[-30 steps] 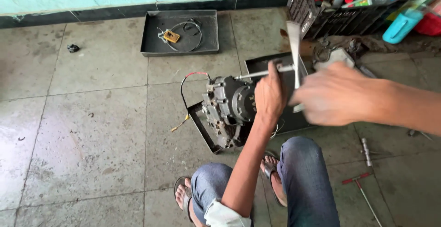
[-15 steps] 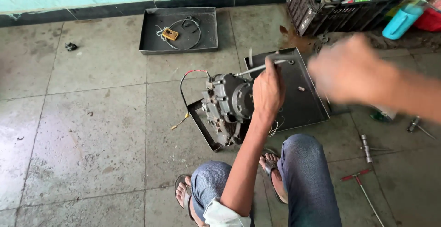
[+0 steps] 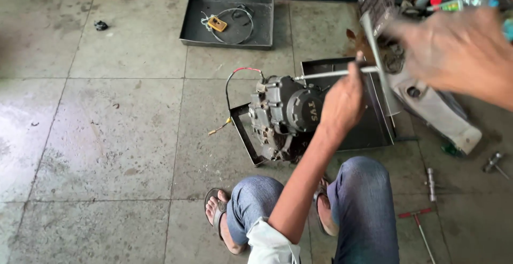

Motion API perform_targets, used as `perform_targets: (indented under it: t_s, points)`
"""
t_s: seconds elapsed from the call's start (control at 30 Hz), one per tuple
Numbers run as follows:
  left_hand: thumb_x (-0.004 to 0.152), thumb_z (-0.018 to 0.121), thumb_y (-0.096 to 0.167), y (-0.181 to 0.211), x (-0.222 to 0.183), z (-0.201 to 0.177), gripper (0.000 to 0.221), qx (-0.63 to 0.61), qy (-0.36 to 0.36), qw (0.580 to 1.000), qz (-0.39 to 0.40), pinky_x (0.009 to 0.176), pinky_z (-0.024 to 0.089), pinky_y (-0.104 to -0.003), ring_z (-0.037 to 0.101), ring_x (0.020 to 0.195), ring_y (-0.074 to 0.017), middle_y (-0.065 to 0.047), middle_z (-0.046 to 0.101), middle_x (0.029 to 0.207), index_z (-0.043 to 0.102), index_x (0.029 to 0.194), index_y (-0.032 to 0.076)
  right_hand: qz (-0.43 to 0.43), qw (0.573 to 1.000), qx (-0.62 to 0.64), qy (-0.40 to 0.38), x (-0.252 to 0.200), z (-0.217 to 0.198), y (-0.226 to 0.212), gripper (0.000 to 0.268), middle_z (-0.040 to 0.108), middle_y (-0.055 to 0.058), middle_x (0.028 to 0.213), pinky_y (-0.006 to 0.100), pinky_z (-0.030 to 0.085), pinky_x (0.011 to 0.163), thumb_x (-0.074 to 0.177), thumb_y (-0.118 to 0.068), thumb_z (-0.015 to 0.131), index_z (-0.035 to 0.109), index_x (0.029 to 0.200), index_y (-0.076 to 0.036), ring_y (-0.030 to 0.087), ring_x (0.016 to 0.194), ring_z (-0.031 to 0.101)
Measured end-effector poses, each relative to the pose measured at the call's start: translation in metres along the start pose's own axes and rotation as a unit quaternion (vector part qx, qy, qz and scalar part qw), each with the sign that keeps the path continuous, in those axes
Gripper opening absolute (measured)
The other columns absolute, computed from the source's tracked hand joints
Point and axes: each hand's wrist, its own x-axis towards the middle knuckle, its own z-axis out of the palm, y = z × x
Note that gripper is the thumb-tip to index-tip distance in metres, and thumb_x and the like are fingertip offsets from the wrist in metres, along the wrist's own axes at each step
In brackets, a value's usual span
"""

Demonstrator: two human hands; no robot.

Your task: Repairing and assembling a motorcycle engine block using a T-handle wrench and pliers.

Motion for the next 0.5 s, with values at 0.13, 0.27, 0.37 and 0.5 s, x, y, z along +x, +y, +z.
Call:
perform_targets:
  t_s: [0.13,0.27,0.37,0.5]
  points:
    - [0.085,0.057,-0.001,0.004,-0.004,-0.005,0.078,0.027,0.082,0.990,0.108,0.077,0.054,-0.049,0.065,0.087,-0.0425,-0.026,0.064,0.094,0.020,0.152,-0.014,-0.140,0.985,0.098,0.003,-0.003,0.082,-0.003,0.051,0.074,0.003,0.075,0.041,0.060,0.061,0.085,-0.028,0.059,0.068,0.134,-0.043,0.021,0.072,0.075]
    - [0.079,0.059,-0.003,0.023,0.002,-0.034,0.083,-0.026,0.093,0.991,0.089,0.079,0.055,-0.048,0.065,0.093,-0.0434,-0.028,0.064,0.105,0.020,0.152,-0.013,-0.138,0.987,0.050,-0.059,0.004,0.112,0.013,0.045,0.076,-0.001,0.078,0.039,0.060,0.063,0.077,-0.039,0.066,0.071,0.121,-0.033,0.017,0.076,0.077]
    - [0.086,0.061,-0.001,0.006,0.000,-0.010,0.083,0.032,-0.021,0.999,0.034,0.080,0.055,-0.049,0.066,0.089,-0.0424,-0.025,0.065,0.098,0.016,0.154,-0.017,0.036,0.992,0.000,-0.124,0.001,-0.043,-0.022,0.057,0.077,0.007,0.085,0.038,0.062,0.069,0.086,-0.034,0.064,0.053,0.142,-0.030,0.024,0.080,0.078]
    - [0.068,0.059,0.003,0.015,-0.008,-0.014,0.086,0.046,0.090,0.977,0.188,0.083,0.056,-0.045,0.065,0.105,-0.0479,-0.045,0.057,0.140,0.020,0.144,-0.008,-0.072,0.983,0.128,-0.110,-0.004,0.047,-0.018,0.063,0.079,0.008,0.087,0.042,0.063,0.068,0.083,-0.021,0.059,0.055,0.143,-0.038,0.026,0.077,0.079]
